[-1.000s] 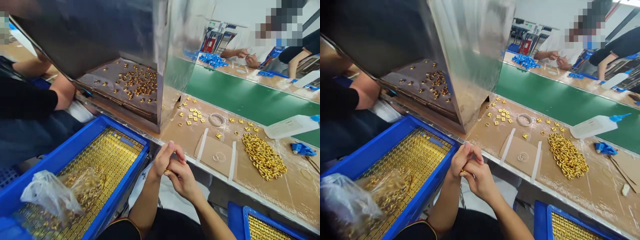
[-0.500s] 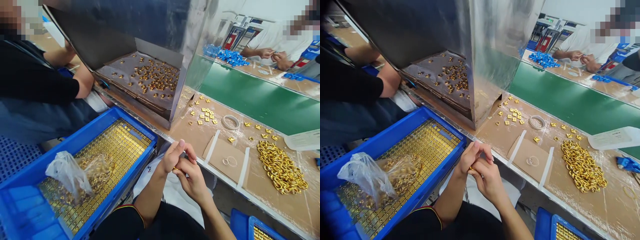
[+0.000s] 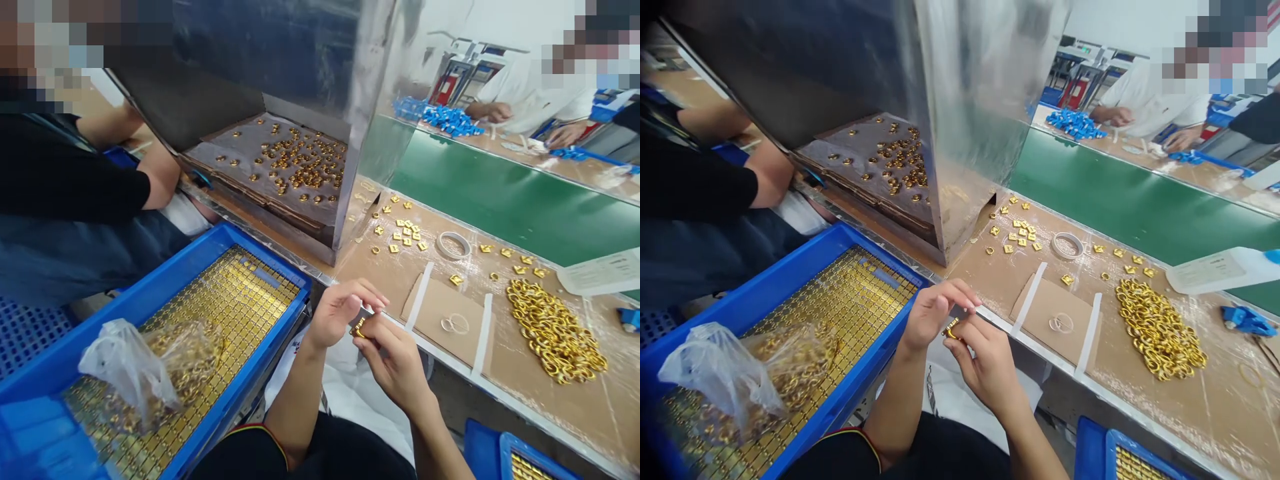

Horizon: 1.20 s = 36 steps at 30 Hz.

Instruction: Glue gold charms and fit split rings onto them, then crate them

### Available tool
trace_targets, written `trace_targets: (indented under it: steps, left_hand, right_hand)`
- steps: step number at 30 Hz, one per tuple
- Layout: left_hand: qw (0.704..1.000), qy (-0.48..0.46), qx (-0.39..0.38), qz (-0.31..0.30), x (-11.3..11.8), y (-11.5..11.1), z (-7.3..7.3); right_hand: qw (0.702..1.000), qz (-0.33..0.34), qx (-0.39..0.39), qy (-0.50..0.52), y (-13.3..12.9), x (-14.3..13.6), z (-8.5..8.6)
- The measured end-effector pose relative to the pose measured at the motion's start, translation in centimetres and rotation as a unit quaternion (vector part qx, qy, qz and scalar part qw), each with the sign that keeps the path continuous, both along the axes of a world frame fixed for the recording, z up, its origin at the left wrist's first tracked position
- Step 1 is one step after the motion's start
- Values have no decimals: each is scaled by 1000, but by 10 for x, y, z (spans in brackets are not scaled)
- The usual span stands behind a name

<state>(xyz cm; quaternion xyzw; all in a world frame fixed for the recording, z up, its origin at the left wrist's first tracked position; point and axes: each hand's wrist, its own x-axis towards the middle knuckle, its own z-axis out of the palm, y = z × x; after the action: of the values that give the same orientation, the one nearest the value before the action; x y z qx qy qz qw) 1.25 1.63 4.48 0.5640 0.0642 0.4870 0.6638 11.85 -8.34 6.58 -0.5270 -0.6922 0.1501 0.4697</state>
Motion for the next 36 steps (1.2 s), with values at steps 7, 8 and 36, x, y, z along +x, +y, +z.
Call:
trace_targets:
  steps: [7, 8, 36]
  left_hand:
    - [992, -41, 68, -101, -4, 7, -4]
    - [991, -42, 73, -107, -2, 7, -5]
    - [986, -112, -125, -17, 29, -26, 4]
  right_hand:
    - [998, -47, 1, 48, -7, 5, 10]
    - [997, -51, 2, 55, -8, 6, 11]
    - [968, -168, 45, 179, -15, 0, 9]
